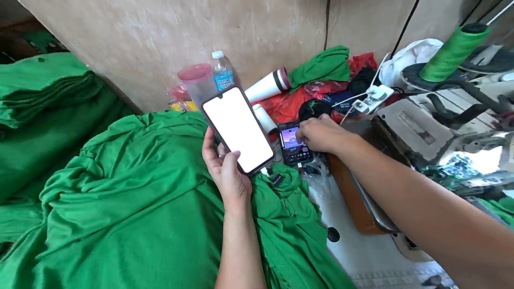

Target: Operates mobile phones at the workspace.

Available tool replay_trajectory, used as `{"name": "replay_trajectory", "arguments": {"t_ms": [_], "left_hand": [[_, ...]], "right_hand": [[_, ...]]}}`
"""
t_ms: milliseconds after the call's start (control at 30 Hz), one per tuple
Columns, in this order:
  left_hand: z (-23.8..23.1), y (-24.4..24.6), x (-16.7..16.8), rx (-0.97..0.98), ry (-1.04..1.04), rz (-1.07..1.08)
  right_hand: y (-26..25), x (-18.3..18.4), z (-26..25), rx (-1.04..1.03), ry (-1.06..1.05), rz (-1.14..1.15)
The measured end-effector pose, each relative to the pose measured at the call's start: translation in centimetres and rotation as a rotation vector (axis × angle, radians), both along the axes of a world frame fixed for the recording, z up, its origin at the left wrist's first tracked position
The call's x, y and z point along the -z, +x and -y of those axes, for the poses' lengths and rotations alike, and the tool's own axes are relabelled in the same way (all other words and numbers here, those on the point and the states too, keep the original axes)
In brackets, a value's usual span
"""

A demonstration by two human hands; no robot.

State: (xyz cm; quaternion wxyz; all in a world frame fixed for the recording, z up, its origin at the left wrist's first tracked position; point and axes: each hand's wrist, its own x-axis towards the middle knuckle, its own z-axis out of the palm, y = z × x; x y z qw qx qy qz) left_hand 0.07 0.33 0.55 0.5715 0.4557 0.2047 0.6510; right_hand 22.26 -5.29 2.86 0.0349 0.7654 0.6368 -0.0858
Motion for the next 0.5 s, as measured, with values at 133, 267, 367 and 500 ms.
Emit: {"name": "replay_trajectory", "arguments": {"t_ms": [133,267,367,500], "left_hand": [[-0.07,0.01,0.07,0.001,-0.001,0.003],[-0.06,-0.08,0.08,0.010,-0.001,0.001],[-0.06,-0.04,0.11,0.006,0.008,0.002],[0.02,-0.08,0.02,0.008,-0.005,-0.001]], "right_hand": [[-0.04,-0.05,0.02,0.012,0.011,-0.013],[0.01,-0.33,0.10,0.034,0.015,-0.021],[0.04,-0.28,0.14,0.042,0.025,-0.028],[0.11,-0.26,0.08,0.092,0.044,-0.011]]}}
